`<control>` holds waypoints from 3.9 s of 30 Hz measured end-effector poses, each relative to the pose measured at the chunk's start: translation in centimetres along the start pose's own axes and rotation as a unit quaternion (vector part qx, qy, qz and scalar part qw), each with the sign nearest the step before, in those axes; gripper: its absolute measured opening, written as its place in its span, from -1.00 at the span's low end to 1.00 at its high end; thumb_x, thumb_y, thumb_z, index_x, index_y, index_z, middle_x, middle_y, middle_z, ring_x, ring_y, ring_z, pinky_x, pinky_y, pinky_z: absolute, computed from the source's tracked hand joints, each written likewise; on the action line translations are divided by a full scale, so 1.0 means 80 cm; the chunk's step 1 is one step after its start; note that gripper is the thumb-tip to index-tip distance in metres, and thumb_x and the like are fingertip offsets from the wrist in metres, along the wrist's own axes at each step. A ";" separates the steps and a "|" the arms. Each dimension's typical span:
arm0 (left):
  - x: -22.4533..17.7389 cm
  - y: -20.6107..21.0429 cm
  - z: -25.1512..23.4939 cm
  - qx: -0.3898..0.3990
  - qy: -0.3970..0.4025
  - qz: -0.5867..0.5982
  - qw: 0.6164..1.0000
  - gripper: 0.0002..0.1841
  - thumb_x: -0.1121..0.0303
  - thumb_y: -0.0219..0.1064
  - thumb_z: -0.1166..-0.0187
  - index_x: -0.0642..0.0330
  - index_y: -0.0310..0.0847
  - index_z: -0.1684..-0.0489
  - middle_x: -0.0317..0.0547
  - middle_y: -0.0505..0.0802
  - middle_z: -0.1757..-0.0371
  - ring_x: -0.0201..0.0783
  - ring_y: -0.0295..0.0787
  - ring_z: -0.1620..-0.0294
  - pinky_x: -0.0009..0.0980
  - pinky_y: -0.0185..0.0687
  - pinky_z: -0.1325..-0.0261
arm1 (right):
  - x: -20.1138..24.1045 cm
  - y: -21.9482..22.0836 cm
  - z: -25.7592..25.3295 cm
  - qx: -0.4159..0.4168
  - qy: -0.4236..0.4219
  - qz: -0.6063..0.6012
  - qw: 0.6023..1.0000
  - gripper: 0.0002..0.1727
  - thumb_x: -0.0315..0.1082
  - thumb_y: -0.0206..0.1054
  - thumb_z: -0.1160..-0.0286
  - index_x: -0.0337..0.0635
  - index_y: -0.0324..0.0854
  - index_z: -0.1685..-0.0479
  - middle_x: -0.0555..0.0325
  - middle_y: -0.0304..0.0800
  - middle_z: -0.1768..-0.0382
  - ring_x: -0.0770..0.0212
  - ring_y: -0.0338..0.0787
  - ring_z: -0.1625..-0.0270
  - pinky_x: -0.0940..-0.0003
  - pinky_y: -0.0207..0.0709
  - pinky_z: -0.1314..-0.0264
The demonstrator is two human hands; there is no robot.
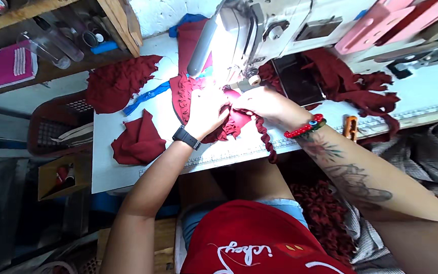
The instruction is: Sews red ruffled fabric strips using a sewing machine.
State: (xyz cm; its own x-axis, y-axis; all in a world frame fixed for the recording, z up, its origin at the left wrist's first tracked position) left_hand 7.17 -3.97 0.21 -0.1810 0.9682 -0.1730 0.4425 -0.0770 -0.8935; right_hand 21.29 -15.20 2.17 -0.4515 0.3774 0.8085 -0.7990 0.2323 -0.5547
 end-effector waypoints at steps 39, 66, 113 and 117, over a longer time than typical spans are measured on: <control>0.016 -0.011 0.016 -0.003 0.108 0.034 0.994 -0.76 0.23 0.27 -0.66 0.01 0.90 0.19 -0.04 0.84 -0.22 -0.02 0.61 -0.46 0.15 0.17 -0.60 | 0.018 0.029 0.057 -0.080 -0.268 0.342 0.897 -0.37 -0.14 0.46 -0.53 -0.13 0.52 -0.60 -0.07 0.59 -0.55 -0.26 0.63 -0.47 -0.26 0.56 -0.34; 0.021 0.001 0.010 -0.012 0.112 0.050 0.992 -0.74 0.32 0.20 -0.70 0.14 0.86 0.19 -0.08 0.87 -0.13 -0.08 0.69 -0.36 0.09 0.22 -0.59 | 0.002 0.009 0.024 -0.030 -0.297 0.394 0.869 -0.40 0.08 0.14 -0.73 0.07 0.50 -0.68 0.22 0.57 -0.63 -0.18 0.60 -0.50 -0.38 0.28 -0.35; 0.026 -0.001 0.001 0.057 0.062 0.066 0.994 -0.68 0.34 0.29 -0.56 0.10 0.82 -0.20 -0.04 0.80 -0.28 0.02 0.58 -0.45 0.12 0.25 -0.49 | 0.009 0.013 0.016 -0.055 -0.151 0.256 0.953 -0.82 -0.24 0.36 -0.56 -0.16 0.77 0.16 -0.05 0.82 0.17 -0.10 0.83 -0.01 -0.22 0.62 -0.03; 0.025 0.002 -0.003 0.034 0.005 0.116 0.993 -0.72 0.28 0.21 -0.60 0.06 0.84 -0.07 -0.10 0.86 -0.15 -0.07 0.67 -0.34 0.13 0.27 -0.43 | 0.016 -0.004 0.002 -0.002 -0.108 0.131 0.985 -0.79 -0.36 0.28 -0.64 -0.15 0.85 0.03 -0.02 0.88 0.00 0.02 0.82 -0.11 -0.12 0.61 -0.24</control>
State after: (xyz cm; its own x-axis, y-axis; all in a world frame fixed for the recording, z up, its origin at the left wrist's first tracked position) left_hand 7.08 -1.96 -0.18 -0.0716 0.9247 -0.3740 0.4104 -0.3144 -0.8560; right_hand 20.91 -14.95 3.40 -0.7167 0.2260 0.6597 -0.6419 0.1560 -0.7508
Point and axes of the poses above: each hand's wrist, its own z-axis away from the middle knuckle, its own y-axis out of the palm, x = y × z, the point moved 3 cm from there along -z, towards the middle knuckle
